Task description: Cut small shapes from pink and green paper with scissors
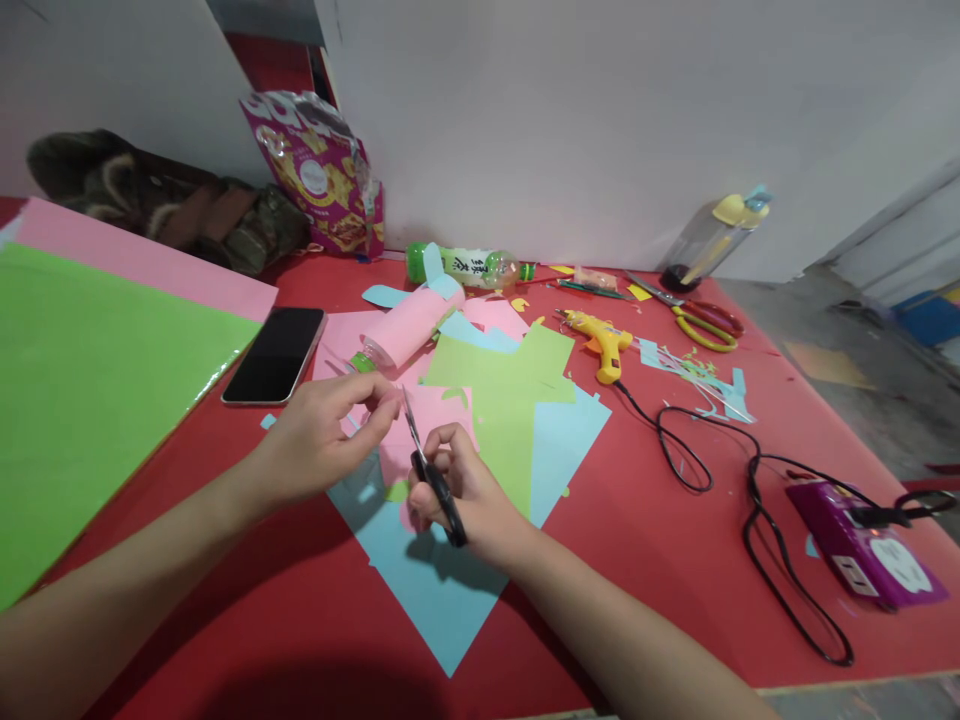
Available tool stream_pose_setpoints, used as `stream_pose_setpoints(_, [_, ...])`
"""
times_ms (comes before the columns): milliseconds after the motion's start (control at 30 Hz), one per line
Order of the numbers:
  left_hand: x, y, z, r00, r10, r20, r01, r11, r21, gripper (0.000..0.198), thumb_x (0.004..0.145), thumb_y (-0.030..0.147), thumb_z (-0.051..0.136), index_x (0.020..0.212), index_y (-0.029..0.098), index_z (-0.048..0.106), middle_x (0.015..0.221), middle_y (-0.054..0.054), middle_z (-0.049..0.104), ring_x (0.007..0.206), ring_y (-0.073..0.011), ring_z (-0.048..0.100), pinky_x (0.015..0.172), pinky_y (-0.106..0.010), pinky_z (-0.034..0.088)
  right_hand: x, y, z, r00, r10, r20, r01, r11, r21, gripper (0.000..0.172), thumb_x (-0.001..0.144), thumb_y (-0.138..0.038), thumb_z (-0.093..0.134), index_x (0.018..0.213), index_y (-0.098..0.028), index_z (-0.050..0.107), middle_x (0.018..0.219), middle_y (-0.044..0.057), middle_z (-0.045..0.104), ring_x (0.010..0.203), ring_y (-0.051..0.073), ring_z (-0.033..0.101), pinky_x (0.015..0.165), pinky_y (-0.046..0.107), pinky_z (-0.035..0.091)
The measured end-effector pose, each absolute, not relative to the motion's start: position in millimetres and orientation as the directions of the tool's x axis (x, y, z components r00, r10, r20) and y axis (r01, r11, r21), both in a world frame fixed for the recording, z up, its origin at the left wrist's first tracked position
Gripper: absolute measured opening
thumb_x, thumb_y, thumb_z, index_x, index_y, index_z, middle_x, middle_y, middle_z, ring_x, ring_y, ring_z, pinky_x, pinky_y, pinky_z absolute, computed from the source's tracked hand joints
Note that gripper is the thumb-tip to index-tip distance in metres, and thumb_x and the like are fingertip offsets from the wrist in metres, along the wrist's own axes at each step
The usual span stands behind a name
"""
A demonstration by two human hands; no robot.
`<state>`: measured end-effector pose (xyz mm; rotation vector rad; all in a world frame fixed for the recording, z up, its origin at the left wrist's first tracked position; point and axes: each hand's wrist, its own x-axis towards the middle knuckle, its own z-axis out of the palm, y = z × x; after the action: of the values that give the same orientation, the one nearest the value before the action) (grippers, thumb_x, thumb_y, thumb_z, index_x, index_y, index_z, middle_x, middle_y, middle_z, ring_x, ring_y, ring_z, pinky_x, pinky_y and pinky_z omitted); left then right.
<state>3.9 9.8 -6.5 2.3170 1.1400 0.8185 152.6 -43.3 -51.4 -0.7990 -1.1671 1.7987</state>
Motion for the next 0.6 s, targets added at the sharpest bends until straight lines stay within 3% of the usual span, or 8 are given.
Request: stream_pose_setpoints(600, [5.2,7.8,-3.9,0.48,0.845,0.238,0.521,-0.492,0.697,0.021,0.081,0.022,0.039,0.062,0.015,0.047,0.057,0.002,0.05,0.053,-0.0082,0.044,0.052,-0.019,0.035,152.7,-44.6,-50.9,-0.452,0.889,-0.066,-0.32,-0.231,-0.919,0.046,0.064,-0.053,0.059,0.081,-0.024,0.027,0.061,-0.007,0.039,0.045,0.007,0.04,0.047,0.024,0.032])
